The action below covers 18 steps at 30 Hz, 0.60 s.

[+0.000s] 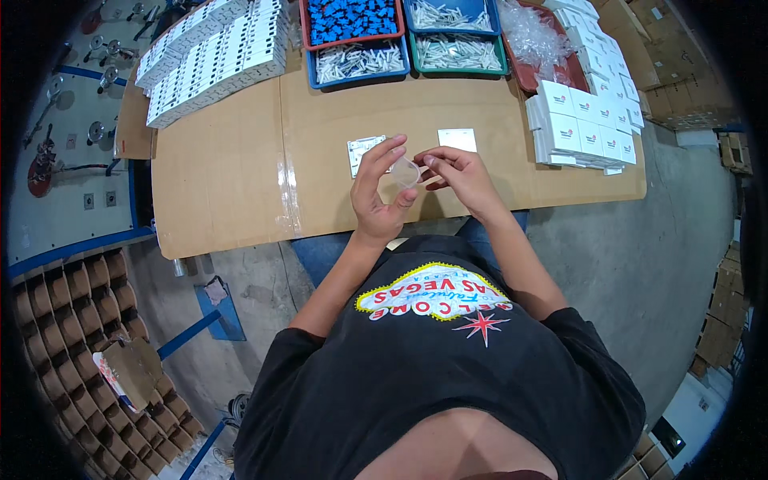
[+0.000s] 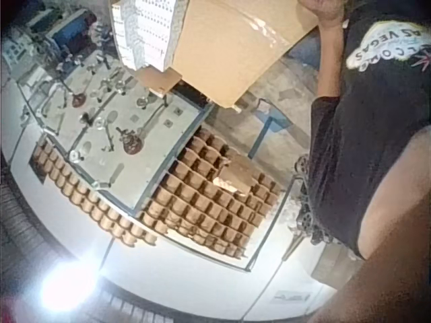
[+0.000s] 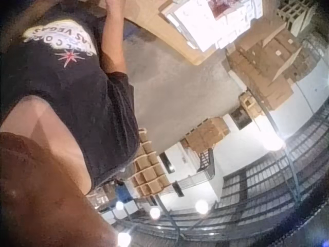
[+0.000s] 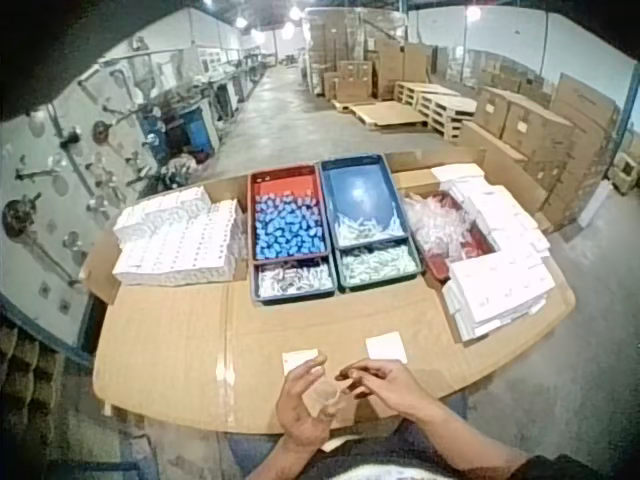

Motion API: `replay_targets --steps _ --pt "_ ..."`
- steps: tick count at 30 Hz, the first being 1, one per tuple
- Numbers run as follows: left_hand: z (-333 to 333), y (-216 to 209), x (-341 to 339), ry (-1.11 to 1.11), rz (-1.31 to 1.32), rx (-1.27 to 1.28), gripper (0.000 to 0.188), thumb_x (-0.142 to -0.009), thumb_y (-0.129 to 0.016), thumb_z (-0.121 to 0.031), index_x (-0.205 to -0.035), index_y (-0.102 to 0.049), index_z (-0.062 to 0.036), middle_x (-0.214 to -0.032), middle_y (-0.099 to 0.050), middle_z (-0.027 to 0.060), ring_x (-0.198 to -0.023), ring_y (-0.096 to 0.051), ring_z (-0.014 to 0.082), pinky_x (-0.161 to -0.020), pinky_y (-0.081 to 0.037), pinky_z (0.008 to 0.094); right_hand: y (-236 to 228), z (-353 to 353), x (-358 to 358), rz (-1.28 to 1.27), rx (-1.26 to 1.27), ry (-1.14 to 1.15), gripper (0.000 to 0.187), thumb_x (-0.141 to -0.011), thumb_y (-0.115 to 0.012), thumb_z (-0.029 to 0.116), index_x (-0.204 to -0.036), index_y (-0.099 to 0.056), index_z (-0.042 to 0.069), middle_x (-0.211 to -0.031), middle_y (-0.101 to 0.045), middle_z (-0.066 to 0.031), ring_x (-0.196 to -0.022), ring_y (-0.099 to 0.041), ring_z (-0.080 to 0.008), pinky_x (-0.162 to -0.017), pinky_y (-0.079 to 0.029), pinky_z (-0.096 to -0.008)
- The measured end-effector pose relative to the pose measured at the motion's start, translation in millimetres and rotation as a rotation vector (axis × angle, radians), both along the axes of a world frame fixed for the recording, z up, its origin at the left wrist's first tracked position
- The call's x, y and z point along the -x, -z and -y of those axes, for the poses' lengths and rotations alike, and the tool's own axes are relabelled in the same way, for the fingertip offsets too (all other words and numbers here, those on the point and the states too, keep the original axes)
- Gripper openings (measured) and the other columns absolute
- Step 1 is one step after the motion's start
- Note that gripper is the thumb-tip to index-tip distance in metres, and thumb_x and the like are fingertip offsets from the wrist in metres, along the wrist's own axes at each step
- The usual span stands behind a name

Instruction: The person assembles small electrical components by placing white plastic pieces into a clear bag and then inserting the bag into a white cardboard box. They repeat this process, handling multiple boxes and component trays on a workbench in a warehouse setting.

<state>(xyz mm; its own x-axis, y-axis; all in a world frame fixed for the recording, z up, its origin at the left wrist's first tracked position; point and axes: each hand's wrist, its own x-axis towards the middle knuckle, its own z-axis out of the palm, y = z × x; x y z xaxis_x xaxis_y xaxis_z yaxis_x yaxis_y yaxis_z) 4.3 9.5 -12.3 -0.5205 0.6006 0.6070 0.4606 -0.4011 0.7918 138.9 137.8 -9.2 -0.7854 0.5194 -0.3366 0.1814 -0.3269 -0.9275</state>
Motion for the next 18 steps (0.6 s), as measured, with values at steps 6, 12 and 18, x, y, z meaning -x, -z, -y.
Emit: replay_targets --steps 6,12,18 --pt "6 27 0 0.076 0.085 0.248 0.043 -0.092 -0.077 -0.020 -0.127 -0.063 -0.0004 -0.126 -0.067 0.0162 -0.116 -0.064 0.0292 -0.101 -0.049 0.0392 20 -20 -3 0.043 -0.089 0.046 0.023 -0.105 -0.059 0.019 -0.116 -0.071 0.003 -0.111 -0.075 -0.0066 -0.092 -0.072 -0.0151 -0.077 -0.057 -0.0282" --pt "5 21 -8 0.107 0.103 0.020 0.054 -0.093 -0.076 -0.032 -0.134 -0.059 -0.0019 -0.133 -0.064 0.0193 -0.125 -0.061 0.0334 -0.106 -0.047 0.0426 14 -43 -3 0.048 -0.146 0.124 0.025 -0.104 -0.060 0.021 -0.116 -0.070 0.002 -0.110 -0.075 -0.0072 -0.092 -0.073 -0.0152 -0.075 -0.056 -0.0273" --pt "4 22 -5 0.142 0.080 -0.028 0.062 -0.101 -0.062 -0.048 -0.140 -0.054 -0.0007 -0.142 -0.056 0.0244 -0.136 -0.053 0.0362 -0.116 -0.037 0.0487 21 -46 0 0.084 -0.166 0.066 0.030 -0.105 -0.060 0.026 -0.122 -0.069 0.003 -0.114 -0.075 -0.0077 -0.095 -0.073 -0.0156 -0.079 -0.056 -0.0280"
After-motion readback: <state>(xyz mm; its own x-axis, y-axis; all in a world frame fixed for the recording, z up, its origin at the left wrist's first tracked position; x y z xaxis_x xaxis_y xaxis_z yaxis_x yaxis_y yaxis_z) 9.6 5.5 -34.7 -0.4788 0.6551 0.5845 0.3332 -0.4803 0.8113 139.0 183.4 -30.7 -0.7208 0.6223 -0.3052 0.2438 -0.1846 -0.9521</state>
